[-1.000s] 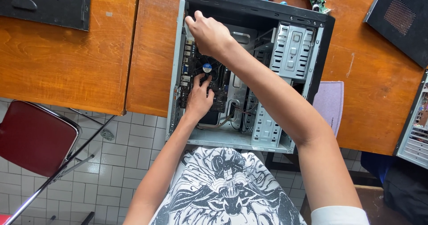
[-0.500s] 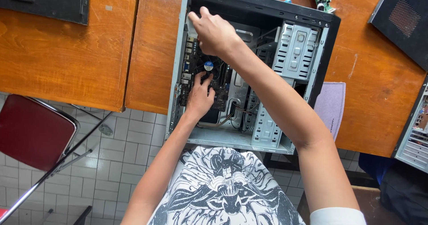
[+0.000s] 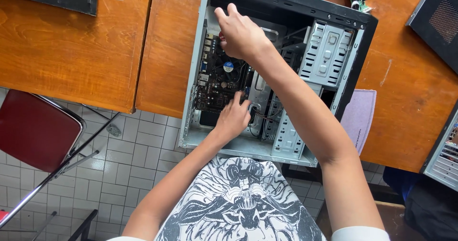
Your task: Mounting a motherboard into a computer case using a screwdriver and screws
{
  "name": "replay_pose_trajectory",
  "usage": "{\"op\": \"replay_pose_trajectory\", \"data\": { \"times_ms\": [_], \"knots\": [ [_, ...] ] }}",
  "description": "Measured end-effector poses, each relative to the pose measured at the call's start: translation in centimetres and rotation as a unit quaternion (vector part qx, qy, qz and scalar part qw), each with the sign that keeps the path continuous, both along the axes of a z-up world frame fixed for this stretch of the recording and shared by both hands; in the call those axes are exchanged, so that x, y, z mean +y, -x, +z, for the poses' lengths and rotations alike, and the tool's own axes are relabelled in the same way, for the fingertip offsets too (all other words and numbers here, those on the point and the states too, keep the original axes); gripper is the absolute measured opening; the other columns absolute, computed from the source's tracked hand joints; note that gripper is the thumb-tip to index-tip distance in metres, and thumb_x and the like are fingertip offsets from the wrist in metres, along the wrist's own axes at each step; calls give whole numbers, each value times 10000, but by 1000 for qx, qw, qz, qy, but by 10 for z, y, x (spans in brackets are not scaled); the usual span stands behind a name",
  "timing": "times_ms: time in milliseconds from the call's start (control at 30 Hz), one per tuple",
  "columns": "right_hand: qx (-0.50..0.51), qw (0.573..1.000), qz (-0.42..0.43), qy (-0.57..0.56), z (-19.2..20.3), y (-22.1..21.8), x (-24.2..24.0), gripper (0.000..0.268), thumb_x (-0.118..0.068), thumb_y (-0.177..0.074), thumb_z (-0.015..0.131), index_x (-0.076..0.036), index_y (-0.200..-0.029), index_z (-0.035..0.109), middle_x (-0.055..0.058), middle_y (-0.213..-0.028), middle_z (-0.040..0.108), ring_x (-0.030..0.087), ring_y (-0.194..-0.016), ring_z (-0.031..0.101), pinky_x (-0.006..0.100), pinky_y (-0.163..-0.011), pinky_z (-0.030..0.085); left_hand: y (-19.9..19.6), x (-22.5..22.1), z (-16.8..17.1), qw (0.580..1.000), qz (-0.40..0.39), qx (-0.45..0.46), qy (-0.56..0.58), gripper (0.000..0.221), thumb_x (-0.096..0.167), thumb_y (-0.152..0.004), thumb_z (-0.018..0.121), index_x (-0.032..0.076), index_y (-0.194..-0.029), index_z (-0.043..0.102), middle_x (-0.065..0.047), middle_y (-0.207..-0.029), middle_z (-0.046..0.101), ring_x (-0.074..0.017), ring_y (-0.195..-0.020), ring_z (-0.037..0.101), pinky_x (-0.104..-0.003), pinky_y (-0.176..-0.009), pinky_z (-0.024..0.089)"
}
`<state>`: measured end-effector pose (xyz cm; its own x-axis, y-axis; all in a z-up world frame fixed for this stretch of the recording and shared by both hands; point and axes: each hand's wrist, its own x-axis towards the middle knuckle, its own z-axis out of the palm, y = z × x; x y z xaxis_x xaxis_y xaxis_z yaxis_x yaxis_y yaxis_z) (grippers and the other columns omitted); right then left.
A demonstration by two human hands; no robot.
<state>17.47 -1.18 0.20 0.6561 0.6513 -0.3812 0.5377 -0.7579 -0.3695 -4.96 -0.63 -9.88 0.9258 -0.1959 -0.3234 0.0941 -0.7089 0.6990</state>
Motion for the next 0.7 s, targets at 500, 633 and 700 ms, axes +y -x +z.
{"op": "replay_pose_trajectory", "data": {
  "times_ms": [500,633,700],
  "knots": [
    [-71,997,-22,-27,-17,-3,5,381,-257,-987,721,-22,-1181,492,263,-956,631,512,-803,693,557,-548,563,10,13,-28,992,-43,94,-74,298,159,-954,566,-11,-1194,603,-268,-1444,411,-496,-1081,566,-596,-829,567],
    [-38,999,26,-24,-12,0,5,486,49,-840,737,4,-1251,482,230,-1064,496,496,-778,677,544,-464,553,19,13,-39,989,-57,96,-97,254,191,-943,579,2,-1098,648,-249,-1482,401,-487,-1049,578,-593,-783,573],
    [-127,992,-3,-19,-33,-1,5,313,-256,-1023,710,-45,-1144,513,245,-909,620,473,-743,701,523,-484,563,23,13,-44,980,-108,72,-151,243,185,-927,605,3,-1048,712,-225,-1570,375,-423,-1079,571,-542,-802,560]
  ]
}}
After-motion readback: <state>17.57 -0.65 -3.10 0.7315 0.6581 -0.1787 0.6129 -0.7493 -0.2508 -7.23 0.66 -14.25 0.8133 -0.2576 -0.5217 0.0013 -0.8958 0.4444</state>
